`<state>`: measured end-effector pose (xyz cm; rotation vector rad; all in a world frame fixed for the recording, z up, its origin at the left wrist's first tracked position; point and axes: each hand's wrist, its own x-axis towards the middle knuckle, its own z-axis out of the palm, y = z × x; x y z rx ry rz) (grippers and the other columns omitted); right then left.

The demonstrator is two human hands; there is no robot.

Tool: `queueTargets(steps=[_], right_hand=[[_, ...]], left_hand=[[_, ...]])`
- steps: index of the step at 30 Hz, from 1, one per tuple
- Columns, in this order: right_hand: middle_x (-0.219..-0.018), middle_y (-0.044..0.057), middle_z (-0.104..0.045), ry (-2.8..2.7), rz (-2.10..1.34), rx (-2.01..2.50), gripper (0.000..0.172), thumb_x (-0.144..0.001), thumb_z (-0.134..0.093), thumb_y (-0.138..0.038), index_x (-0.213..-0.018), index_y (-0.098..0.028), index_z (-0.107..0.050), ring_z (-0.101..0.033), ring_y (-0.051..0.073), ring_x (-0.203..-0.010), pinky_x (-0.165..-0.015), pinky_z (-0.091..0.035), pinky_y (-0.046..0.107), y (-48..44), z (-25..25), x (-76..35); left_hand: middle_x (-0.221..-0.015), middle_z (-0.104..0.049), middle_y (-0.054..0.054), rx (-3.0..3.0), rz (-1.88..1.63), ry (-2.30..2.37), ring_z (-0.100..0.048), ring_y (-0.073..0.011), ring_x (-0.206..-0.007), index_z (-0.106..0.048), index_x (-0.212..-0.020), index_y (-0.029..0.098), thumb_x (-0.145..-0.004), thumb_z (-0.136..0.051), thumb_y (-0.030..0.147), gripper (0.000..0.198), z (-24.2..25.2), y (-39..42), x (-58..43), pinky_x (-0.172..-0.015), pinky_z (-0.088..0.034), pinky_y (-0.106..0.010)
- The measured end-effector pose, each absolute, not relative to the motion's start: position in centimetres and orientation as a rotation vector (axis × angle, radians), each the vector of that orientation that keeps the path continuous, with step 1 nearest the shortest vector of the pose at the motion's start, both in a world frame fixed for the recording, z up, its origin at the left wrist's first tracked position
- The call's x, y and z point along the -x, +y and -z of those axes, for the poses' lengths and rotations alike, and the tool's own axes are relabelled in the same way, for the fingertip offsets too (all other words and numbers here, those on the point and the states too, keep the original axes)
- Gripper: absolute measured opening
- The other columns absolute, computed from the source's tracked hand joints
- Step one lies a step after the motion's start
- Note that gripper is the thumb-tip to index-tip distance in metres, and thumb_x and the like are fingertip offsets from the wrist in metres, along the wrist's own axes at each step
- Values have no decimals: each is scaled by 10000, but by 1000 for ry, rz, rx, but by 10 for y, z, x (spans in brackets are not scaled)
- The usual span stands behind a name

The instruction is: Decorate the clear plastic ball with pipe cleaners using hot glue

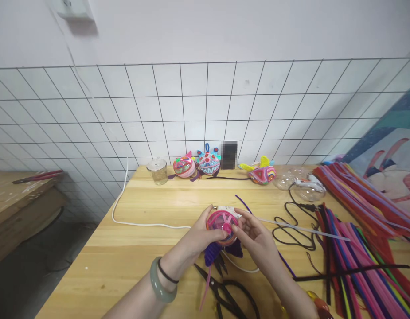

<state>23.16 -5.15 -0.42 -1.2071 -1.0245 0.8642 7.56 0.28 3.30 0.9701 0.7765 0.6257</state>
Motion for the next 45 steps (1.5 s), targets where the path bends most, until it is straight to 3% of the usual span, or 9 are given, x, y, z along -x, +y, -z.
queueTargets(steps=[10,24,36,45], right_hand=[[-703,-38,-489,-1032,-855,1201,438,-760,-716,-416,-1125,-205,-596,-472,121,-623,-583,-407,257,-51,7,-231],[-710,-29,-497,-1024,-839,1207,435,-748,-723,-418,-1105,-196,-610,-480,125,-621,-567,-411,261,-52,7,-232],[-674,-37,-486,-1010,-838,1217,461,-727,-726,-481,-1074,-195,-625,-469,125,-590,-549,-406,263,-52,3,-229],[-684,-38,-501,-977,-856,1170,426,-720,-751,-427,-1068,-209,-635,-494,118,-613,-582,-441,251,-52,4,-229]], left_hand=[[-1298,-566,-168,-976,-634,766,-551,-272,-1147,-105,-1483,102,-612,-755,151,1088,-32,3,-74,-975,-405,-375],[-1342,-520,-195,-991,-636,779,-518,-292,-1185,-108,-1479,68,-580,-775,190,1126,-38,2,-73,-979,-397,-364],[-1296,-572,-172,-1025,-611,847,-540,-289,-1168,-154,-1480,90,-598,-762,170,1074,-42,2,-75,-989,-389,-377],[-1328,-542,-180,-1052,-592,846,-529,-285,-1181,-133,-1483,93,-631,-739,169,1048,-42,3,-73,-987,-392,-373]])
